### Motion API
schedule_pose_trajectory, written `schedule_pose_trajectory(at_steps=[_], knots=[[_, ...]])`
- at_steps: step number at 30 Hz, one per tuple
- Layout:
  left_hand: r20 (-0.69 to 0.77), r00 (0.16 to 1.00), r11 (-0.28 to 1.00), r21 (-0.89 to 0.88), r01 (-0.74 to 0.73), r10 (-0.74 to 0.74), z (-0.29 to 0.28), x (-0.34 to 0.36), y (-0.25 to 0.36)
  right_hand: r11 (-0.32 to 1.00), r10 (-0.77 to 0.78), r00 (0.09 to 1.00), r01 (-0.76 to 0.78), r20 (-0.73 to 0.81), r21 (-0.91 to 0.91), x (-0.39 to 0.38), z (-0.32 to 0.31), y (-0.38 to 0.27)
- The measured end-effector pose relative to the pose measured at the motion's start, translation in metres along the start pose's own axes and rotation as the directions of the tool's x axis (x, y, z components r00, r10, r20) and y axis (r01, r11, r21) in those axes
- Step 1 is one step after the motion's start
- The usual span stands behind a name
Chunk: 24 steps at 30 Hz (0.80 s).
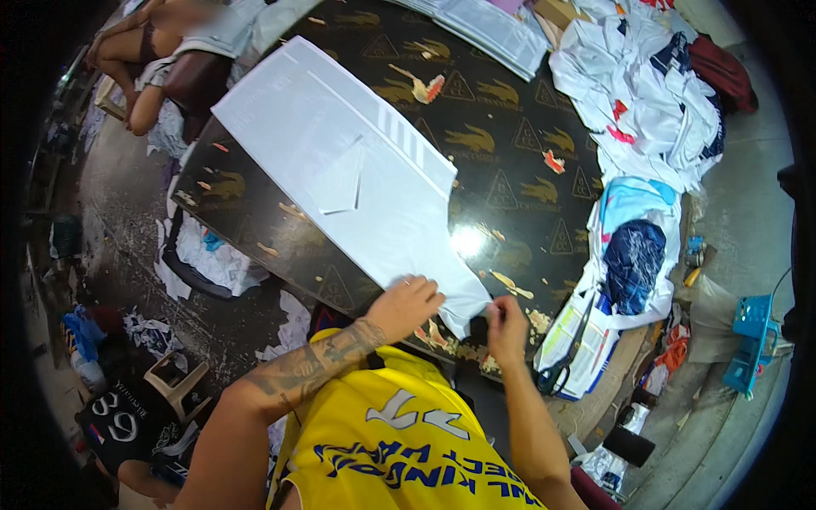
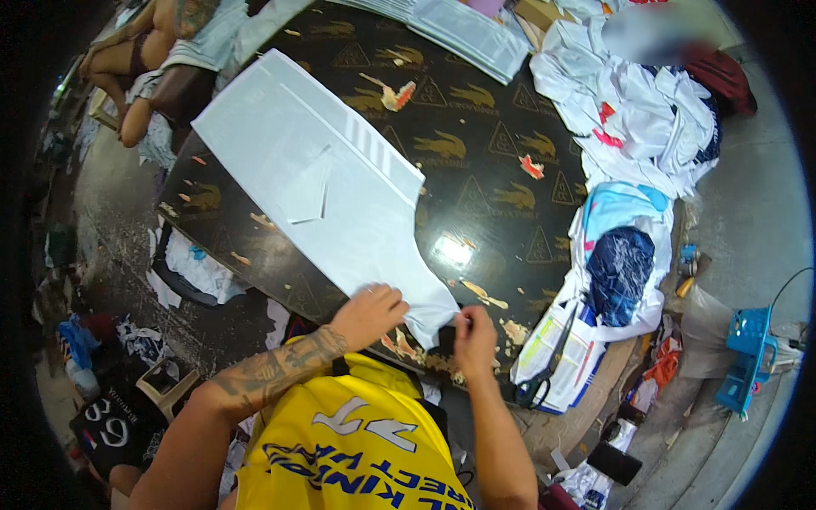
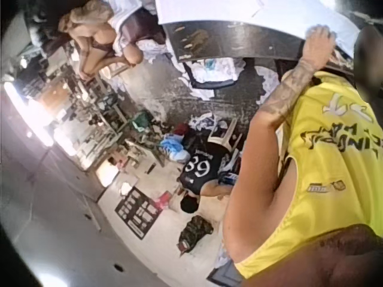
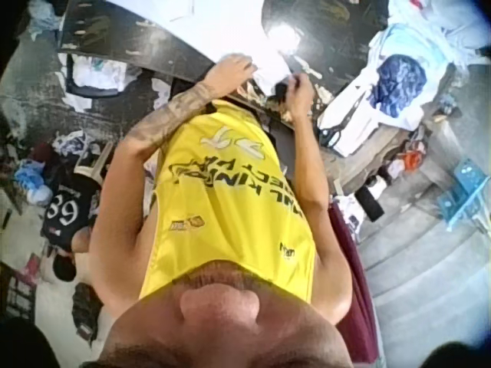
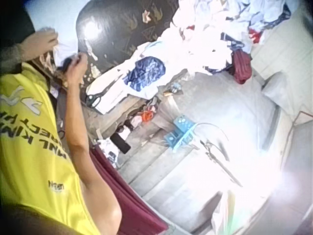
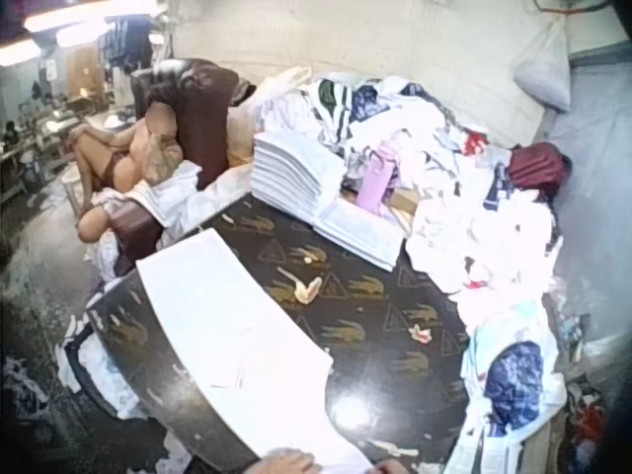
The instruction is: The person uses shears to cut a large white sheet of fabric on a table, following a pattern. They repeatedly trim the edges, fold the cut piece, and place it aside. The person then picks up a printed jersey design, cuts around it, and continues cutting additional white fabric pieces.
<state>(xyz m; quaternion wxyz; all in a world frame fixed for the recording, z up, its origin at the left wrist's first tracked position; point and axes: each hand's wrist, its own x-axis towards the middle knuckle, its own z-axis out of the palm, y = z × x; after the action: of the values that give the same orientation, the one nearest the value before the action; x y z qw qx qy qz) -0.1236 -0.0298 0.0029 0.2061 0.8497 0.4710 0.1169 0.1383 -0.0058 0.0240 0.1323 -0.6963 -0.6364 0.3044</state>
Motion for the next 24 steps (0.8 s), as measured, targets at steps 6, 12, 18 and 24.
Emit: schedule_pose_trajectory(at_steps=[6,12,18,24], knots=[[-0.228,0.756,0.538,-0.821,0.189,-0.614,-0.09,-0.076,0.027,0.837,-0.335,0.902,0.152,0.273,0.526,0.055,-0.073,-0.16],[-0.375,0.174,0.411,-0.863,0.293,-0.911,-0.142,-0.088,-0.132,0.521,-0.83,0.476,0.847,0.29,0.102,0.174,0.061,-0.397],[-0.631,0.172,0.61,-0.586,0.533,-0.757,-0.117,-0.108,-0.2,0.821,-0.571,0.816,0.567,0.094,0.064,0.205,0.109,-0.364],[-0.354,0.778,0.852,-0.291,0.435,-0.519,-0.064,-0.149,-0.107,0.943,-0.173,0.985,0.169,0.012,-0.286,0.123,0.089,-0.169]])
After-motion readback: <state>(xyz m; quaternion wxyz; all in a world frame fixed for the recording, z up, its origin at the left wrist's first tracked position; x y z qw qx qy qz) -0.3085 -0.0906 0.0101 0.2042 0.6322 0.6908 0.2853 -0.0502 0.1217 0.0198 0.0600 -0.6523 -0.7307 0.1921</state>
